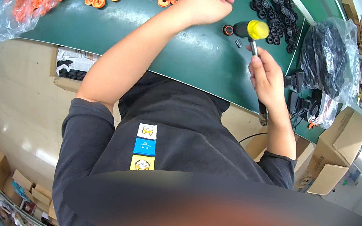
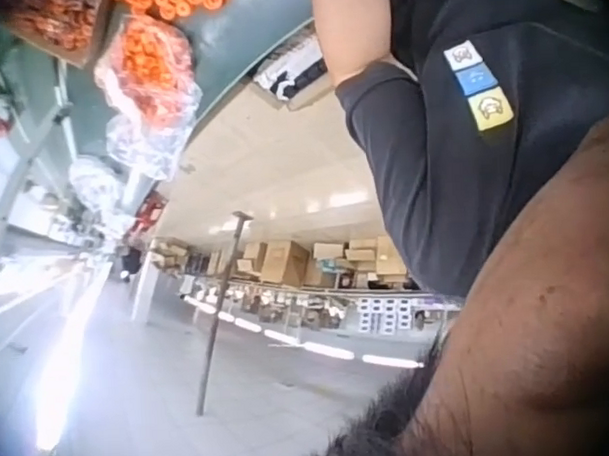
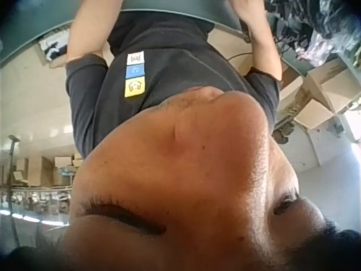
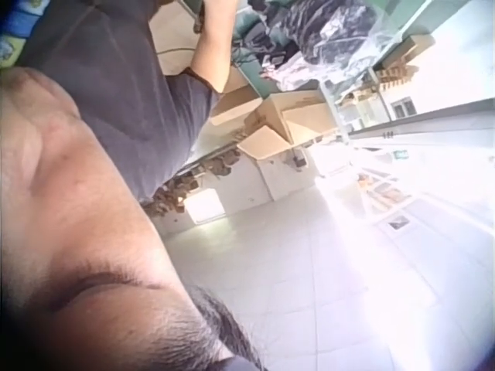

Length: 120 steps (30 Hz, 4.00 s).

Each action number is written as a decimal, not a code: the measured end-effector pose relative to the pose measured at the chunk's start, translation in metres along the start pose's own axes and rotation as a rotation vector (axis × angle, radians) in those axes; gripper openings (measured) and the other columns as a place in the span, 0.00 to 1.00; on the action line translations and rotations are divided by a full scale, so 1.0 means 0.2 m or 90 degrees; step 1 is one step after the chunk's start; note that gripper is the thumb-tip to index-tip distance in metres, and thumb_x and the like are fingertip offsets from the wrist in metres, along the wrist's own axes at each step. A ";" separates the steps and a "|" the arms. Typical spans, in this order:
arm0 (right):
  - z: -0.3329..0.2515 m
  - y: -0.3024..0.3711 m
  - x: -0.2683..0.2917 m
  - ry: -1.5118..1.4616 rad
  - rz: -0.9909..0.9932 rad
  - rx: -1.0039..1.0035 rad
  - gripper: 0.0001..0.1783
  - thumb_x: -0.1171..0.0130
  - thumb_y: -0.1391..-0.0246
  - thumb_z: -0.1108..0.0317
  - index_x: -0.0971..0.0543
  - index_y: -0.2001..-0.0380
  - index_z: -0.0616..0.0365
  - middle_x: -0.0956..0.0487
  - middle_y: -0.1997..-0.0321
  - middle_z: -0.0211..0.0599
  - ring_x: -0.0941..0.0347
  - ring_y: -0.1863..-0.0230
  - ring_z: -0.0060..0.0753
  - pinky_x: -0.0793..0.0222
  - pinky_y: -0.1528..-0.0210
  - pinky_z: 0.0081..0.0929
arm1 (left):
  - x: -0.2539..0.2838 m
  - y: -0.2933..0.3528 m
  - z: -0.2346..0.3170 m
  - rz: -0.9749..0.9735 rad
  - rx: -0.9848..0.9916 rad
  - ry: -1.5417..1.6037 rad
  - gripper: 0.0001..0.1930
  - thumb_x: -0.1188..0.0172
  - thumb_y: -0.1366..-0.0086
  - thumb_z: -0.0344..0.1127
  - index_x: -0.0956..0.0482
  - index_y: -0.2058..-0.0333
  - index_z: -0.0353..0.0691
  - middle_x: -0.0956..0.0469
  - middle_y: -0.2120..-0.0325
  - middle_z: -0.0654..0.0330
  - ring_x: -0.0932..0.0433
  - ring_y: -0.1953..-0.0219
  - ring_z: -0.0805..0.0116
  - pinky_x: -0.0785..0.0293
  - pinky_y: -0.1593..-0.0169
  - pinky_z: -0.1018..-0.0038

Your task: The person assembles circular components by inserting black seals into orange rings by hand, taps them using a small mallet, and places the finished assemblies into a cardboard tray.

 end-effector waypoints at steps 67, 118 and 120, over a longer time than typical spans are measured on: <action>-0.17 -0.51 0.09 0.079 0.223 0.336 0.18 0.38 0.46 0.74 0.21 0.51 0.59 0.22 0.59 0.38 0.23 0.61 0.34 0.25 0.57 0.28 | 0.01 -0.04 0.09 0.018 -0.158 -0.068 0.11 0.46 0.29 0.33 0.21 0.52 0.38 0.21 0.59 0.60 0.23 0.56 0.71 0.26 0.52 0.74; -0.15 -0.30 0.06 0.128 0.387 0.425 0.16 0.28 0.55 0.70 0.17 0.60 0.59 0.18 0.61 0.41 0.19 0.60 0.42 0.23 0.58 0.31 | -0.14 0.07 0.03 -0.140 0.082 0.177 0.15 0.44 0.31 0.26 0.25 0.47 0.29 0.19 0.55 0.54 0.19 0.55 0.71 0.21 0.51 0.76; -0.16 -0.29 0.06 0.144 0.396 0.430 0.17 0.28 0.55 0.70 0.17 0.60 0.59 0.18 0.61 0.41 0.19 0.61 0.42 0.23 0.58 0.31 | -0.14 0.06 0.03 -0.139 0.076 0.180 0.14 0.44 0.31 0.25 0.25 0.47 0.29 0.19 0.55 0.54 0.19 0.55 0.71 0.21 0.51 0.76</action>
Point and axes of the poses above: each hand's wrist, its own y-axis away from the middle knuckle, its own x-axis out of the back of the hand, z = x × y, the point moved 5 cm from there along -y, towards the middle knuckle
